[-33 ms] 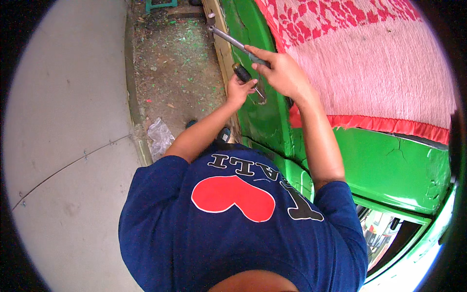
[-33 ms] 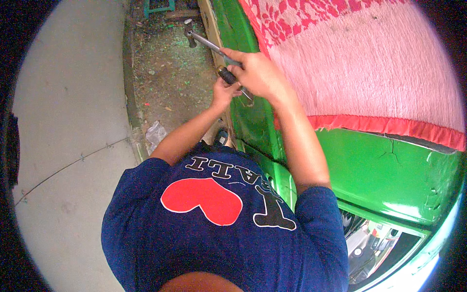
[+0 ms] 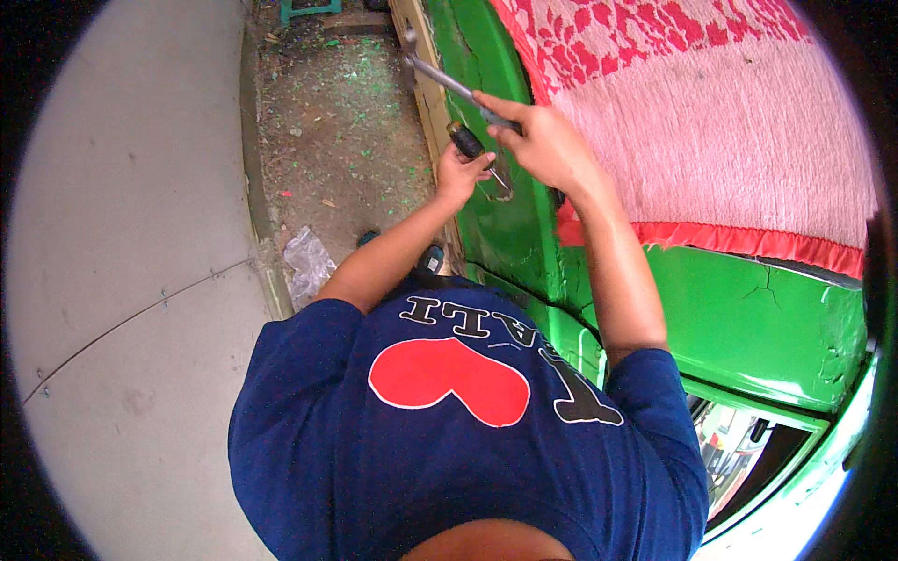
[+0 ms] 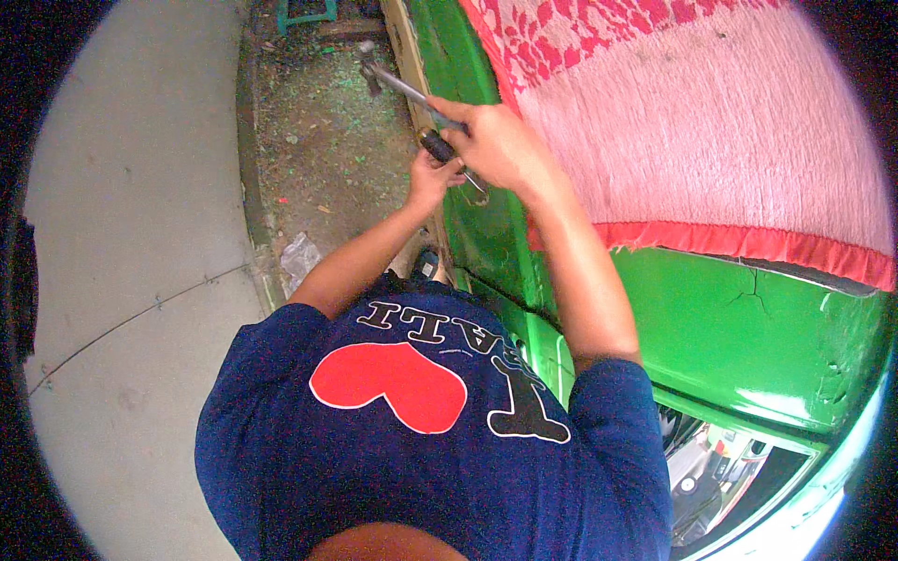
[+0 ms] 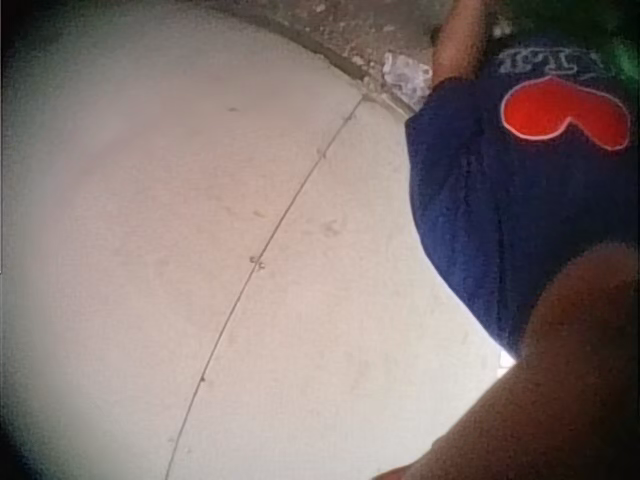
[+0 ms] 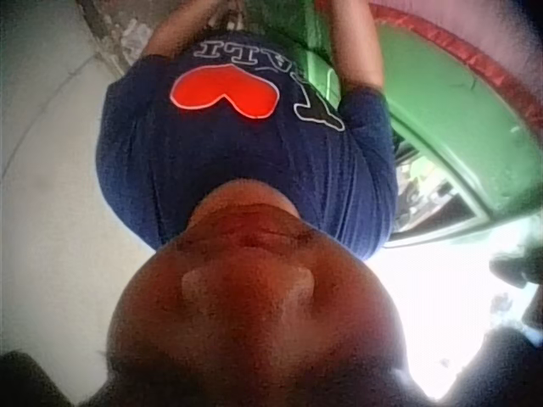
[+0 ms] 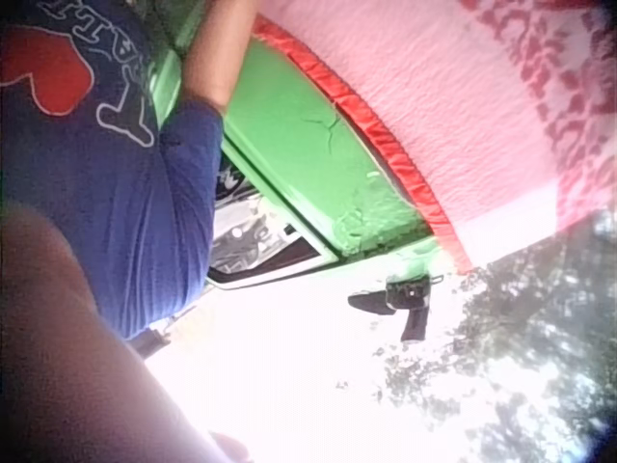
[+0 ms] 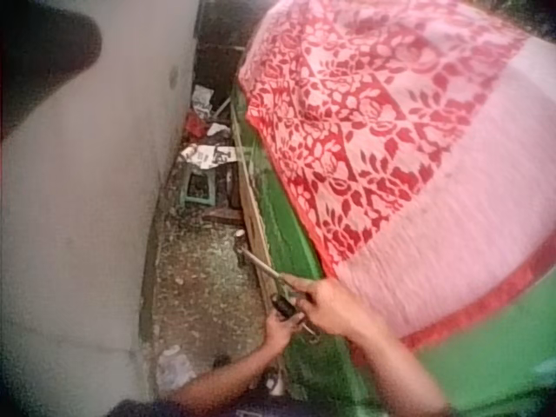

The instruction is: The person uses a hammer and a metal punch to repeatedly tap and flatten a dent on the side panel of a green car. The person works on the same small area for the duration of the clip.

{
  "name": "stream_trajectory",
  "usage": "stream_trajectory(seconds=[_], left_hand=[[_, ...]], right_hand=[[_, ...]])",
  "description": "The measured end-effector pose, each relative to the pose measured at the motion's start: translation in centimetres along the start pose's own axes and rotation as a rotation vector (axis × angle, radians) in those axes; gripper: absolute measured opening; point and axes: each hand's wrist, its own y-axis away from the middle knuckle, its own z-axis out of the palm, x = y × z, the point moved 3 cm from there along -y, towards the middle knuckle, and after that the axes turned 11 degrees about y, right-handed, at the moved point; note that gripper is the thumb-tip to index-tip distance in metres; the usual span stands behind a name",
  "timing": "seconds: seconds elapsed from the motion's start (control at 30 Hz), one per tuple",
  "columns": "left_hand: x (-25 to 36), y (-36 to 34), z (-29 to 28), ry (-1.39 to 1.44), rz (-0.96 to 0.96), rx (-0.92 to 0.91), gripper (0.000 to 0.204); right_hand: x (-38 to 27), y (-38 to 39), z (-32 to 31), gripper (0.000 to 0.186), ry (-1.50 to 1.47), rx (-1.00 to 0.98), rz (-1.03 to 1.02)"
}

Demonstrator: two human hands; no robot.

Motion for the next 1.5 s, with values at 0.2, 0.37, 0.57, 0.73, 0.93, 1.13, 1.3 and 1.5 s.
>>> stream_trajectory(seconds=[0.2,0.37,0.57,0.73,0.93,1.13,1.3,1.5], left_hand=[[-1.9,0.3,0.0,-0.070,-0.020,-0.052,0.043],[-0.3,-0.6,-0.7,-0.023,-0.031,0.002,0.043],[0.1,-1.7,-0.9,0.039,0.006,0.038,0.041],[-0.3,-1.5,-1.0,0.039,-0.009,0.027,0.042],[-0.4,-0.6,-0.7,0.036,-0.033,0.035,0.041],[0.3,-0.2,0.2,0.051,-0.038,0.052,0.043],[-0.1,-0.9,0.1,0.033,-0.021,0.044,0.042],[0.7,-1.0,0.5,0.021,0.000,-0.003,0.041]], right_hand=[[1.4,1.8,-0.2,0.047,0.087,-0.112,0.024],[2.5,2.0,-1.1,0.047,-0.156,0.158,0.111],[3.7,2.4,-0.3,0.047,-0.176,0.187,0.126],[3.0,2.7,-0.4,0.048,-0.205,0.132,0.165],[3.0,2.8,-0.5,0.048,-0.203,0.123,0.177],[4.2,2.4,0.3,0.047,-0.188,0.148,0.118],[4.4,1.2,1.0,0.047,-0.134,0.120,0.054],[4.2,0.8,0.9,0.048,-0.126,0.117,0.051]])
